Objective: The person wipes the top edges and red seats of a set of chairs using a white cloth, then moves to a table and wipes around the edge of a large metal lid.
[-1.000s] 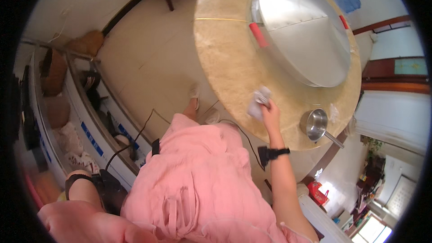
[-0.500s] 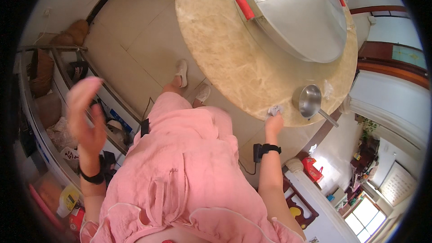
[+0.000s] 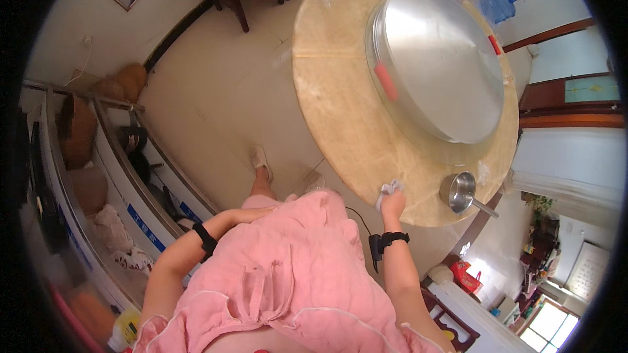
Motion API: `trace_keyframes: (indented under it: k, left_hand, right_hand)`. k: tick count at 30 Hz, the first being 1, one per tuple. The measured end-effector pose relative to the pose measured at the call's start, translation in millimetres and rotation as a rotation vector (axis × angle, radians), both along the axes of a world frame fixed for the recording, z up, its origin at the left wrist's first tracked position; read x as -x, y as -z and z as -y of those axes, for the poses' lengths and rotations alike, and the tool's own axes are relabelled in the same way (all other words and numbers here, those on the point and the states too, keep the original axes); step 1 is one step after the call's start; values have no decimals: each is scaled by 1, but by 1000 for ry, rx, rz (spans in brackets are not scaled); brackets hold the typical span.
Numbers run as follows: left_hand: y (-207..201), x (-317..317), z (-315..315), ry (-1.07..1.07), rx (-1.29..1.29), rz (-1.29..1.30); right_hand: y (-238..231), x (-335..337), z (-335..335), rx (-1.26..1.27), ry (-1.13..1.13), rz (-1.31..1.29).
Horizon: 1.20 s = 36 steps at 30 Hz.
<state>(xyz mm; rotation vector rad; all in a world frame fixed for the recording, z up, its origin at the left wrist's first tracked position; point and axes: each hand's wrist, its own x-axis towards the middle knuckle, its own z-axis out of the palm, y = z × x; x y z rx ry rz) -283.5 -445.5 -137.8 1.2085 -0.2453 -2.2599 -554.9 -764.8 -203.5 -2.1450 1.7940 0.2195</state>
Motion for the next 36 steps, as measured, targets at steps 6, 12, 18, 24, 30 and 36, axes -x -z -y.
trace_keyframes:
  k: [6,12,18,24,30,36]
  left_hand:
    - [31,-80,-116,-167,36,255]
    - [27,-135,-255,-885,-72,406]
    - [29,-159,-290,-1070,-288,746]
    - [48,-190,-317,-1080,-375,813]
    - [41,-249,-262,-823,-213,918]
    - [42,-326,-187,-583,-114,1064]
  right_hand:
    - [19,-55,-4,17,-27,-14]
    - [33,-81,0,43,160,-126]
    - [38,-84,6,-34,247,-94]
    - [48,-134,17,-1,57,-231]
    - [77,-162,54,-155,215,-107]
    - [42,-184,26,10,81,22]
